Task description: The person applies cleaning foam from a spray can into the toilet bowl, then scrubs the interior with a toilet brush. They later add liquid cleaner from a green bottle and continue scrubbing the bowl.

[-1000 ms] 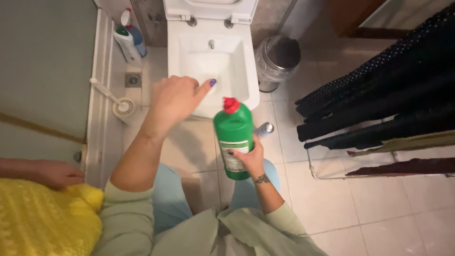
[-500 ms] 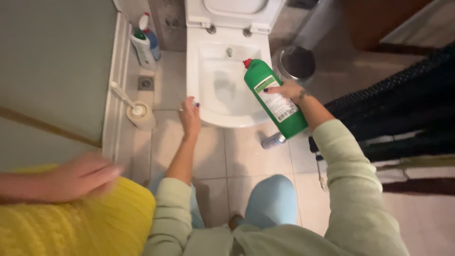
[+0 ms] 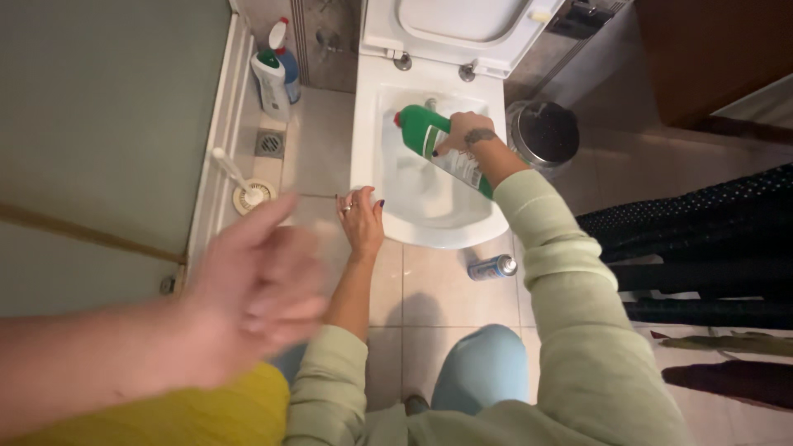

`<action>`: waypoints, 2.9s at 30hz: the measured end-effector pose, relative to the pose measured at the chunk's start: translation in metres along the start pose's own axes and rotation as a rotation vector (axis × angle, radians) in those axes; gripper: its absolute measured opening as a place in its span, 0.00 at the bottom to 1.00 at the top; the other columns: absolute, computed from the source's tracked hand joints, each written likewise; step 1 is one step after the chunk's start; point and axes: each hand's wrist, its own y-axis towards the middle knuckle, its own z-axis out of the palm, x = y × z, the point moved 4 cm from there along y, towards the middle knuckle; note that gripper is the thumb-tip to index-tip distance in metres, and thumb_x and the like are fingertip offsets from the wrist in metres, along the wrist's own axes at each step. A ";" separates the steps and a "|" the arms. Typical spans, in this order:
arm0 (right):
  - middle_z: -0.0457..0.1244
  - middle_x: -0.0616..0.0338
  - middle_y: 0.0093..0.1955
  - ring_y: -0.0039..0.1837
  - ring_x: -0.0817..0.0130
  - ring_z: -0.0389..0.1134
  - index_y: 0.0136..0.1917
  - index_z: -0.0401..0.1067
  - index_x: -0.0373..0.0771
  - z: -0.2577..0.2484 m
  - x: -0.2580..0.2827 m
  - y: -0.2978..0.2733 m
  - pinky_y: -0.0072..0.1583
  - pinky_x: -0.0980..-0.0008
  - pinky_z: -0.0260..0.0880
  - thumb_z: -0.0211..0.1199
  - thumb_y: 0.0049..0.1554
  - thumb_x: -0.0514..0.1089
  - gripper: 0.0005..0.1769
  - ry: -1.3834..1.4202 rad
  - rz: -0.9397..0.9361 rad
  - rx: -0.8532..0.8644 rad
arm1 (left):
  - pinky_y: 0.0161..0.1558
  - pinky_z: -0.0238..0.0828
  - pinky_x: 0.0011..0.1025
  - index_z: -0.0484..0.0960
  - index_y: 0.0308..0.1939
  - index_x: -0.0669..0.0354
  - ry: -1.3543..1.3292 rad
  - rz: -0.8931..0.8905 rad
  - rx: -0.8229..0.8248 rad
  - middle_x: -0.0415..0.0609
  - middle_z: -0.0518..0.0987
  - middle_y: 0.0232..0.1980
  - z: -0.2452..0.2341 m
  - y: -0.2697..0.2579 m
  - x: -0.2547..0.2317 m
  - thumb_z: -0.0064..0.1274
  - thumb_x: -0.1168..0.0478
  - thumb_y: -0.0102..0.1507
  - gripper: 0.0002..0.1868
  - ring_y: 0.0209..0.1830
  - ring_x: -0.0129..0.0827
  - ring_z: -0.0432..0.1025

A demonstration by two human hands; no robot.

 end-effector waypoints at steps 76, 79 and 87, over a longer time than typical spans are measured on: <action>0.70 0.50 0.56 0.58 0.66 0.72 0.67 0.65 0.31 0.095 -0.063 -0.285 0.59 0.65 0.73 0.78 0.47 0.41 0.38 1.105 -0.228 -0.810 | 0.39 0.72 0.44 0.85 0.43 0.49 0.557 0.608 0.243 0.47 0.84 0.37 0.093 0.117 -0.127 0.51 0.52 0.69 0.10 0.35 0.46 0.78; 0.68 0.52 0.61 0.61 0.66 0.70 0.69 0.64 0.30 0.111 -0.068 -0.283 0.64 0.65 0.71 0.76 0.49 0.38 0.38 1.377 -0.443 -0.677 | 0.45 0.75 0.45 0.81 0.47 0.50 0.318 0.812 0.210 0.46 0.83 0.48 0.082 0.084 -0.123 0.51 0.57 0.67 0.08 0.46 0.44 0.79; 0.72 0.52 0.54 0.56 0.65 0.75 0.65 0.67 0.36 0.125 -0.030 -0.284 0.59 0.67 0.74 0.77 0.47 0.44 0.35 1.051 -0.406 -0.659 | 0.36 0.76 0.45 0.83 0.39 0.52 0.868 0.256 0.106 0.52 0.84 0.33 0.069 0.050 -0.088 0.44 0.50 0.73 0.17 0.34 0.48 0.80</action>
